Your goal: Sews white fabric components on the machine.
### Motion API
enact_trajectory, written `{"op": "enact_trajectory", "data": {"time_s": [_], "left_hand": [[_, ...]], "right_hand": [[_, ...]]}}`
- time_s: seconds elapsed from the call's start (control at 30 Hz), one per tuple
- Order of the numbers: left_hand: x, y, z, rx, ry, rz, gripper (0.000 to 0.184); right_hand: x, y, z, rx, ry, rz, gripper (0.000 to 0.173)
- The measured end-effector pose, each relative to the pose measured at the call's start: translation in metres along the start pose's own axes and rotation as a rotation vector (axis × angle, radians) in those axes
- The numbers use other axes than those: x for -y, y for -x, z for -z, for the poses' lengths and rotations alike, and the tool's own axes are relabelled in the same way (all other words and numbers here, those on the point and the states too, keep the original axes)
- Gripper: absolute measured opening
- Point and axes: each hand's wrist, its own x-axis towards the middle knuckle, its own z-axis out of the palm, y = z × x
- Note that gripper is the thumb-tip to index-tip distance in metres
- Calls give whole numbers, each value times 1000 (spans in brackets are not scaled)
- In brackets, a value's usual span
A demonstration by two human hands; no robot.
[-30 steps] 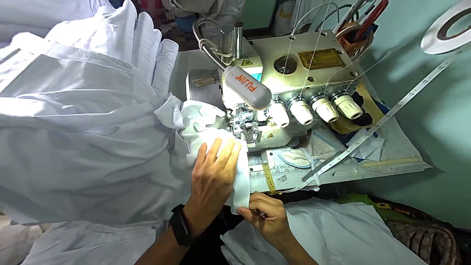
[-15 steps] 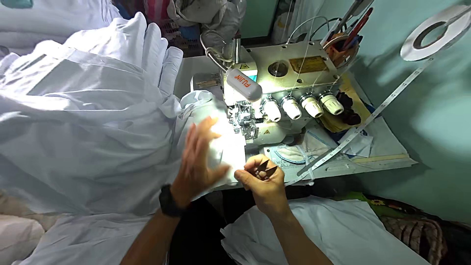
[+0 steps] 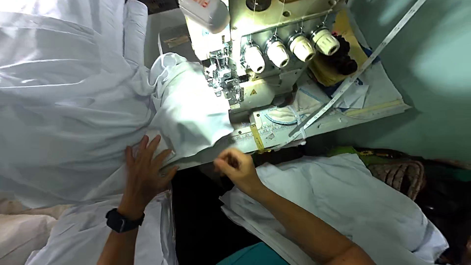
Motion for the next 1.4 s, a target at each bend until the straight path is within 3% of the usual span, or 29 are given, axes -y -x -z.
{"op": "enact_trajectory", "data": {"time_s": [0.1,0.2,0.27,0.33,0.43,0.57,0.63,0.7,0.87,0.97,1.03,1.1,1.17,1.4], "left_hand": [[-47,3,-11,-218,205,93,28],[-90,0,-31,-242,459,122,18],[-108,-4,-47,-229,629,106,14],[-117,-12,-58,-215,722,112,14],[-120,-22,-61,-107,742,108,17],[-120,-37,-62,130,859,-3,15],[-119,-44,-60,289,933,-10,14],[-117,-49,-54,434,974,86,13],[-99,-45,-32,580,1058,235,23],[-94,-43,-24,553,1184,327,18],[-93,-47,-21,518,1243,376,16],[-89,-52,-17,534,1232,334,19],[-85,-58,-13,594,1211,276,23],[-76,-74,-13,739,1132,89,39]], "right_hand": [[-35,35,33,114,390,-126,31],[-50,40,51,-63,520,-287,39],[-56,36,46,-234,433,-284,35],[-59,30,36,-357,142,-291,17],[-47,27,30,-409,-252,-464,28],[-13,29,33,-288,-511,-688,28],[-4,28,33,-279,-530,-687,28],[-2,25,36,-309,-501,-658,29],[-1,14,45,-371,-372,-570,32],[-2,14,42,-308,-340,-539,27],[-4,22,40,-137,-267,-473,22],[-3,32,39,78,-170,-430,35],[2,39,36,202,-158,-470,31],[12,41,34,215,-480,-678,12]]}}
